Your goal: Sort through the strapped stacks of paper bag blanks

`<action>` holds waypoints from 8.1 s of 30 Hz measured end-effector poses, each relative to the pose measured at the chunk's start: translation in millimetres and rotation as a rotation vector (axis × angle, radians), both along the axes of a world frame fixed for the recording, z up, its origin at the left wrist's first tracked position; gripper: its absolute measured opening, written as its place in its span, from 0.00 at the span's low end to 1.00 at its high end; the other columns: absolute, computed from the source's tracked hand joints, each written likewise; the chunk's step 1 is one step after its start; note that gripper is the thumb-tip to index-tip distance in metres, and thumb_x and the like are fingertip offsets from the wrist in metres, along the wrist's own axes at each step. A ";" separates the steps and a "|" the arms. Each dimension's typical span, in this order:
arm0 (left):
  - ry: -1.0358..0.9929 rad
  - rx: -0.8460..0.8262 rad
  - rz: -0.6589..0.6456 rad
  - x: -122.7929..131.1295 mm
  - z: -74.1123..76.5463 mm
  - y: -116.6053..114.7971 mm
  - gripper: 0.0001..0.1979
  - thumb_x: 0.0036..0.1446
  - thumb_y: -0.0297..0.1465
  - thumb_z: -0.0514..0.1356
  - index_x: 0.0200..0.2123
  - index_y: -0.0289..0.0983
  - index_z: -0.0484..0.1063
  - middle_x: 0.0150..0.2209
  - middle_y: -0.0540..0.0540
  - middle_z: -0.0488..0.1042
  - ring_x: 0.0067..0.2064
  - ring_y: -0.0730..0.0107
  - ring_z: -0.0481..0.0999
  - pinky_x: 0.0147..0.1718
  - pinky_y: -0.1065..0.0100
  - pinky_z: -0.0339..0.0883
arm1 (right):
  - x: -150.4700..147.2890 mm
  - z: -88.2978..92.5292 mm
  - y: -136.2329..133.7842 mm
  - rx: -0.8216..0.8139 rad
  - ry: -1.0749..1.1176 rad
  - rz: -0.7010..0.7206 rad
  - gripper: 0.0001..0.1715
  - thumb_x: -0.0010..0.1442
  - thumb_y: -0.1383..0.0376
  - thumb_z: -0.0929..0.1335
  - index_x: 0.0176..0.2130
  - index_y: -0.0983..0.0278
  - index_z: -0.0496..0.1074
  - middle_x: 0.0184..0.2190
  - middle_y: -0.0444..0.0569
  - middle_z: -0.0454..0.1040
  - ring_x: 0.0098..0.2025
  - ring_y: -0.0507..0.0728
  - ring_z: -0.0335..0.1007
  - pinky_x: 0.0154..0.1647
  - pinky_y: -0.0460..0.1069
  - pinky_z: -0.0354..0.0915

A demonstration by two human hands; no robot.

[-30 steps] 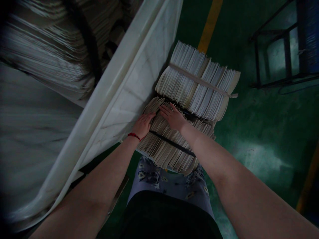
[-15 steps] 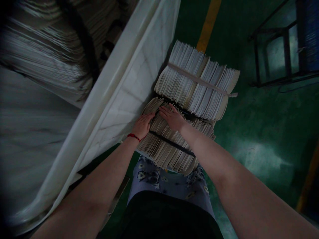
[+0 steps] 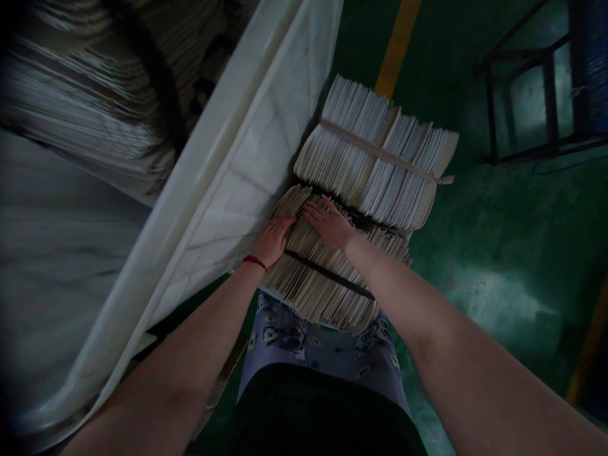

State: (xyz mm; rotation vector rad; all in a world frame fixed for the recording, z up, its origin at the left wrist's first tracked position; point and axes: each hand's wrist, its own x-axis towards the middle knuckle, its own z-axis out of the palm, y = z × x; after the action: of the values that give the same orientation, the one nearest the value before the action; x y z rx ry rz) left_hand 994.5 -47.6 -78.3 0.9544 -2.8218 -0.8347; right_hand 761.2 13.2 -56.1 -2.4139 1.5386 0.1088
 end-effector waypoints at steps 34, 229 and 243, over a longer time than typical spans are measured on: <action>-0.102 -0.093 0.051 10.3 9.5 -2.4 0.33 0.58 0.24 0.54 0.67 0.39 0.56 0.68 0.49 0.59 0.68 0.60 0.56 0.69 0.56 0.49 | 17.2 -5.5 1.3 -0.086 -0.056 -0.238 0.29 0.61 0.72 0.63 0.60 0.62 0.66 0.69 0.50 0.55 0.70 0.62 0.47 0.72 0.64 0.39; 0.107 0.051 0.080 20.3 -8.1 -8.6 0.26 0.65 0.25 0.48 0.66 0.39 0.55 0.64 0.43 0.64 0.66 0.62 0.62 0.66 0.56 0.57 | 39.0 -19.5 -17.3 -0.052 -0.200 -0.147 0.26 0.65 0.71 0.60 0.61 0.70 0.64 0.62 0.58 0.65 0.66 0.62 0.55 0.69 0.58 0.48; 0.321 0.274 0.272 19.3 -16.0 -12.4 0.32 0.58 0.21 0.51 0.65 0.41 0.52 0.62 0.42 0.65 0.64 0.66 0.65 0.65 0.54 0.59 | 35.6 -18.1 -13.9 -0.055 -0.230 -0.144 0.42 0.60 0.75 0.60 0.70 0.65 0.47 0.62 0.57 0.64 0.67 0.61 0.54 0.70 0.58 0.46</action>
State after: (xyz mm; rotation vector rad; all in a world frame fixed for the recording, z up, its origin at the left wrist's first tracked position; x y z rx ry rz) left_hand 1013.8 -59.9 -94.2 1.0888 -2.2864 -1.2285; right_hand 796.8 -0.7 -74.2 -2.2537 1.6176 -0.2347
